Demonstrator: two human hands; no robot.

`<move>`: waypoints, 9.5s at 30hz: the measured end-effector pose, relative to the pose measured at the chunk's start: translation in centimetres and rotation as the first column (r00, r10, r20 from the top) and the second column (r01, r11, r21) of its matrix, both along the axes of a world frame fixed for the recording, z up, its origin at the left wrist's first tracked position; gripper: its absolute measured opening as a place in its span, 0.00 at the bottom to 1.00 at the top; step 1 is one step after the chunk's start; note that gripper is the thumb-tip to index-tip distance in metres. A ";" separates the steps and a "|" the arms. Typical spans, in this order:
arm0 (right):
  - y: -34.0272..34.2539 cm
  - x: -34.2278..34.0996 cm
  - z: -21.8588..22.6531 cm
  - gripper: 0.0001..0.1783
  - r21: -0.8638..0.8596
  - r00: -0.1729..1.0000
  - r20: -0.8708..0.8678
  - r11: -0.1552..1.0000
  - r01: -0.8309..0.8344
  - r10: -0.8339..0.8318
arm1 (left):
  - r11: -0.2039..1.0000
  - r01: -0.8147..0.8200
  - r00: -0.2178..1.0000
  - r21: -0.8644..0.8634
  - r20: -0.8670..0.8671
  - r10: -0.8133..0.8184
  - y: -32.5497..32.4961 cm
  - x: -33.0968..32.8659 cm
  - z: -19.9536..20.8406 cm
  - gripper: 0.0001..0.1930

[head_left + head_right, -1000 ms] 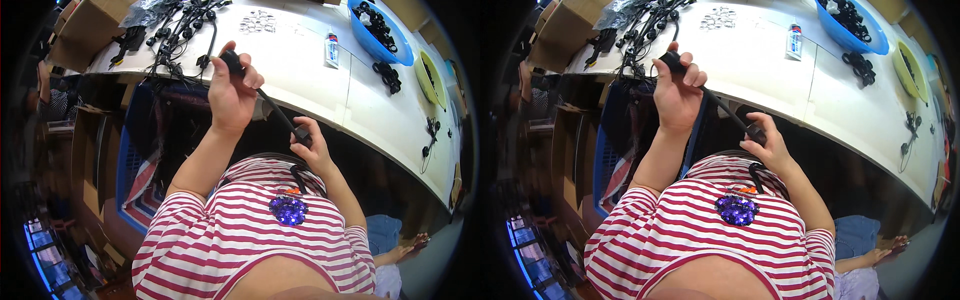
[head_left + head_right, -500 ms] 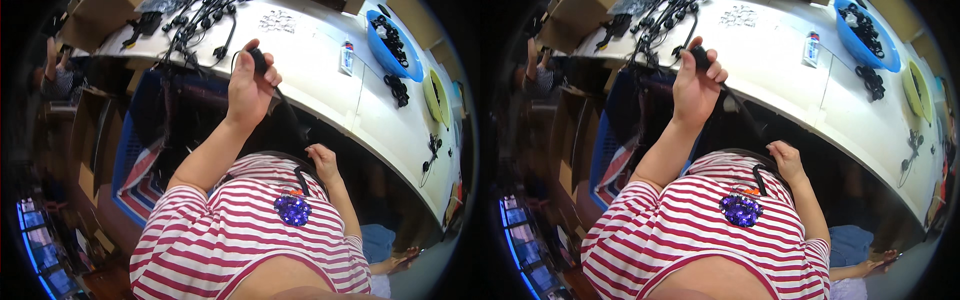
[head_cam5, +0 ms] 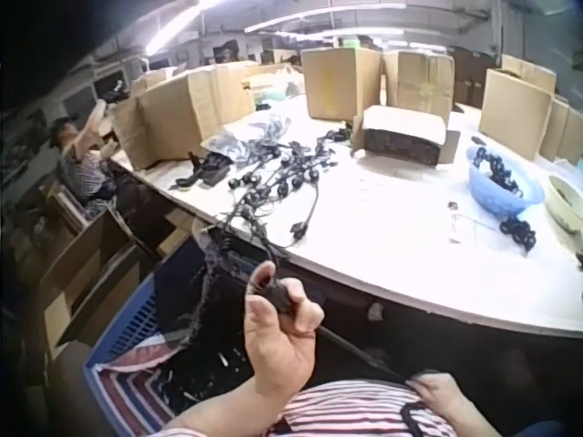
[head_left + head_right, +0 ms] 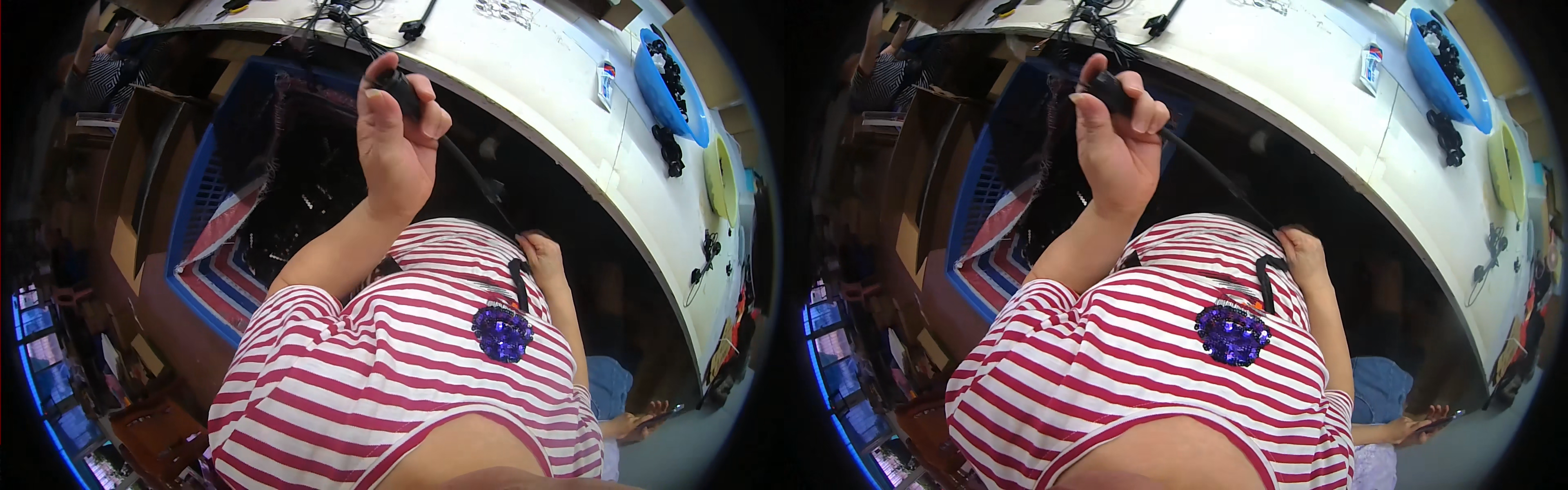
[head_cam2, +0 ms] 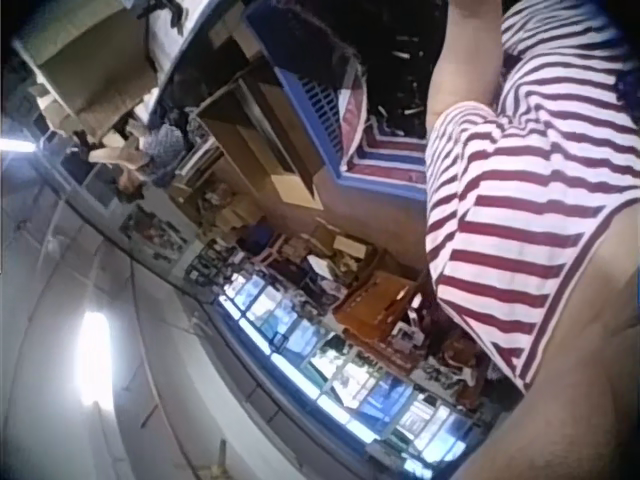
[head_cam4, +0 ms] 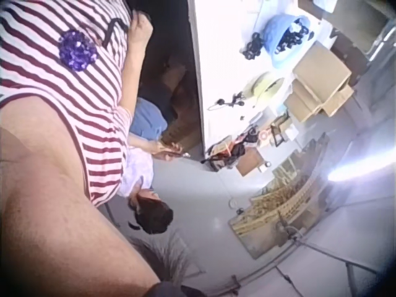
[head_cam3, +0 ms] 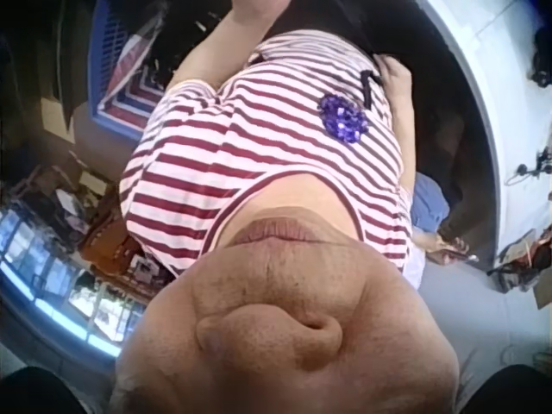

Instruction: The person assembles small black cylindrical electronic components by inserting clear plastic pieces into them, applying adhesive from a tube, and securing the parts. The person handles multiple units one by one, placing finished items on the table.

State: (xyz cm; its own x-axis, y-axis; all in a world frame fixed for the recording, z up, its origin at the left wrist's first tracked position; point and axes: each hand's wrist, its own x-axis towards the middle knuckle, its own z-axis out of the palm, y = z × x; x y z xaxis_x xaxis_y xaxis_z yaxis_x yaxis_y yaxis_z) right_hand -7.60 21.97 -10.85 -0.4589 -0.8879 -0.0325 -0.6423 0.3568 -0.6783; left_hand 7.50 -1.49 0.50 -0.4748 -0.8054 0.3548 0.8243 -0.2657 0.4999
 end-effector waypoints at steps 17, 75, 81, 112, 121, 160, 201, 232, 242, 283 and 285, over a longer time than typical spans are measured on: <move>-3.9 1.3 10.4 0.14 -0.491 0.996 0.069 0.871 -0.023 0.065 | 0.887 0.371 0.911 -0.274 0.292 -0.291 2.7 -1.6 -1.7 0.26; -4.5 -0.9 12.0 0.09 -0.230 0.940 0.313 0.971 -0.064 0.136 | 0.636 0.716 0.425 -0.288 0.902 -0.071 2.0 -3.0 -0.4 0.07; -4.4 -1.1 11.8 0.11 -0.181 0.933 0.335 0.981 -0.073 0.131 | 0.620 0.746 0.367 -0.243 0.927 -0.079 2.1 -3.0 -0.4 0.07; -3.8 -1.8 10.1 0.05 -0.510 0.980 0.123 0.857 -0.073 0.157 | 0.613 0.786 0.362 -0.081 0.864 -0.350 3.2 -4.6 -0.7 0.06; -3.6 -1.3 9.6 0.08 -0.588 0.994 -0.096 0.803 -0.099 0.052 | 0.782 0.623 0.556 -0.025 0.717 -0.420 4.6 -4.8 -3.4 0.06; -5.1 -0.7 12.0 0.07 -0.465 0.836 -0.329 0.696 -0.548 0.439 | 0.728 0.677 0.666 0.107 0.332 -0.668 3.7 -5.6 -6.5 0.15; -5.1 0.3 9.1 0.06 -0.392 0.999 -0.049 0.920 -0.005 -0.016 | 0.766 0.614 0.555 -0.189 0.793 -0.250 4.2 -3.9 -4.4 0.10; -4.1 0.3 7.9 0.11 -0.506 0.996 0.078 0.863 0.012 0.032 | 0.767 0.641 0.470 -0.036 0.808 -0.355 5.6 -4.4 -3.1 0.12; -2.8 -2.0 13.5 0.15 -0.314 0.539 0.795 0.949 -0.029 0.279 | 0.644 0.580 0.693 -0.499 0.717 -0.069 3.6 -5.3 -3.5 0.13; -4.0 -1.9 14.1 0.18 0.067 0.162 0.984 0.998 0.011 -0.068 | 0.666 0.565 0.619 -0.487 0.784 0.048 3.5 -5.0 -3.8 0.09; -3.6 -3.1 14.4 0.17 0.004 0.117 0.993 0.999 0.038 -0.008 | 0.661 0.568 0.603 -0.490 0.794 0.070 3.1 -6.0 -3.3 0.10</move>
State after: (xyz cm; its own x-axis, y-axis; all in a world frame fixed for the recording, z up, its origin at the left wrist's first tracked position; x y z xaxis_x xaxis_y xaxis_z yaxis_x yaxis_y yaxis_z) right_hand -10.69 18.34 3.57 -0.0551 -0.8846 -0.4630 0.6116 0.3367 -0.7160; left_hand 1.46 1.66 -2.79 -0.9427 -0.3003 0.1451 0.0669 0.2559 0.9644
